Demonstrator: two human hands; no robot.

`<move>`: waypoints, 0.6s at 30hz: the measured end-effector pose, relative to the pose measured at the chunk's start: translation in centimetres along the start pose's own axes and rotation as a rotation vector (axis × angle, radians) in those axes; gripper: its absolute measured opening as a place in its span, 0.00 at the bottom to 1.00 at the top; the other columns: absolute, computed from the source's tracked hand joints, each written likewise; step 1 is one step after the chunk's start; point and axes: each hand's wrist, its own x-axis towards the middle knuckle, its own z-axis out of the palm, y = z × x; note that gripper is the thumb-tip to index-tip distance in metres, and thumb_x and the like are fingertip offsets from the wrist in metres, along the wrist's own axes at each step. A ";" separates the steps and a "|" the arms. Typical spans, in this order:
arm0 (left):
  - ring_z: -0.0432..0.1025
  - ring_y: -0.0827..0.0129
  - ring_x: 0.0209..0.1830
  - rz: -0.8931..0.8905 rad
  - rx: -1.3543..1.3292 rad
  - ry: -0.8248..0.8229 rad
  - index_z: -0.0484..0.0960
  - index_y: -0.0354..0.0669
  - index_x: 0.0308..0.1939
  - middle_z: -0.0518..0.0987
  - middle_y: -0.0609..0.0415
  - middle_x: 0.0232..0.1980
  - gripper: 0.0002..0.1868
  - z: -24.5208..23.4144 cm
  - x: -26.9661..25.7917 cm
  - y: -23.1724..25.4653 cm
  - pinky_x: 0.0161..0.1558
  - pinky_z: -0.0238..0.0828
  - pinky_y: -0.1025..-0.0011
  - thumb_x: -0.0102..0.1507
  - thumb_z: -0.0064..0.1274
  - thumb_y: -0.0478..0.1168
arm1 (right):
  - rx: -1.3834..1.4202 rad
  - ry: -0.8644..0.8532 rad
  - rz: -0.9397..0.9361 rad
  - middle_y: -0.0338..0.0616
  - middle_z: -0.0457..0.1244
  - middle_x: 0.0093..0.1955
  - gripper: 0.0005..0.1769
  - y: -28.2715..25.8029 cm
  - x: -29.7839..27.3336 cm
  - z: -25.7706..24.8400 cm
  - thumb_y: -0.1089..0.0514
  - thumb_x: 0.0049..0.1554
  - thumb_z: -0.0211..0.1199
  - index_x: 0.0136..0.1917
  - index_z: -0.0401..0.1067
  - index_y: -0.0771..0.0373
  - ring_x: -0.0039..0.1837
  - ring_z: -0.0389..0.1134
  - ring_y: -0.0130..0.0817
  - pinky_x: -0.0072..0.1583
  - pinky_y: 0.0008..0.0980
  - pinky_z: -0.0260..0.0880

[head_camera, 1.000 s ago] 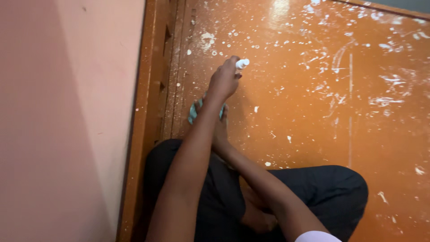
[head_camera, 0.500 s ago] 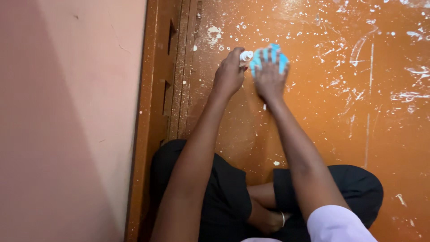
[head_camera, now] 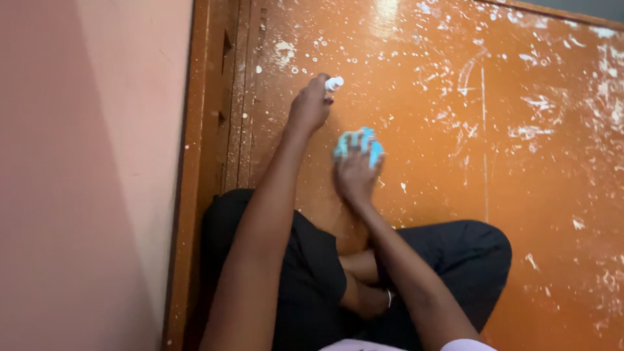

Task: The person sits on the floor and cleans a large orange wooden surface using a spray bottle and a blue cloth. They repeatedly spray the surface and wipe it down in circular and back-and-forth motions.

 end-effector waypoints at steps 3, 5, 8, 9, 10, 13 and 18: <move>0.74 0.44 0.55 0.053 0.044 0.030 0.71 0.49 0.57 0.79 0.44 0.55 0.20 -0.1 0.3 -1.0 0.51 0.69 0.49 0.63 0.56 0.33 | -0.174 0.148 -0.234 0.50 0.38 0.86 0.33 -4.1 -3.2 0.7 0.46 0.69 0.43 0.83 0.49 0.59 0.85 0.37 0.54 0.76 0.70 0.32; 0.73 0.43 0.55 0.033 0.066 0.026 0.70 0.48 0.57 0.79 0.44 0.56 0.21 -0.1 0.2 -1.6 0.50 0.69 0.49 0.62 0.57 0.34 | 0.082 0.105 -0.204 0.49 0.42 0.86 0.33 -6.1 -4.1 1.6 0.47 0.67 0.43 0.82 0.53 0.60 0.86 0.40 0.49 0.78 0.64 0.35; 0.74 0.45 0.55 0.039 0.059 0.048 0.70 0.49 0.58 0.79 0.45 0.55 0.22 0.0 0.2 -2.2 0.51 0.70 0.50 0.60 0.56 0.33 | 0.370 0.091 -0.257 0.54 0.56 0.81 0.26 -4.3 -2.3 4.5 0.51 0.70 0.41 0.76 0.64 0.61 0.82 0.53 0.50 0.76 0.60 0.48; 0.74 0.45 0.55 0.058 0.065 0.058 0.70 0.49 0.58 0.79 0.45 0.55 0.22 -0.2 0.5 -2.3 0.51 0.70 0.50 0.61 0.57 0.33 | 0.720 -0.018 0.016 0.64 0.58 0.75 0.26 -3.1 -1.1 5.8 0.49 0.72 0.41 0.73 0.65 0.66 0.76 0.56 0.59 0.72 0.63 0.54; 0.74 0.45 0.55 0.068 0.064 0.066 0.70 0.48 0.58 0.79 0.45 0.56 0.22 -0.1 0.6 -2.3 0.51 0.70 0.50 0.61 0.57 0.33 | 1.054 -0.144 0.298 0.74 0.60 0.70 0.27 -1.8 0.1 6.0 0.47 0.74 0.42 0.70 0.67 0.72 0.71 0.59 0.68 0.67 0.66 0.60; 0.76 0.48 0.53 0.046 0.012 0.055 0.70 0.49 0.59 0.79 0.46 0.56 0.21 -0.2 0.5 -2.0 0.52 0.71 0.52 0.63 0.55 0.34 | 2.144 -0.409 0.264 0.53 0.70 0.58 0.23 5.6 2.4 5.4 0.52 0.67 0.46 0.63 0.73 0.69 0.57 0.72 0.44 0.60 0.43 0.75; 0.74 0.44 0.54 0.040 0.063 0.033 0.71 0.48 0.56 0.79 0.45 0.54 0.20 -0.5 0.5 -1.1 0.51 0.69 0.50 0.61 0.57 0.35 | 1.594 0.105 0.658 0.55 0.66 0.64 0.24 14.6 4.6 2.9 0.49 0.68 0.48 0.69 0.67 0.65 0.63 0.70 0.45 0.61 0.41 0.71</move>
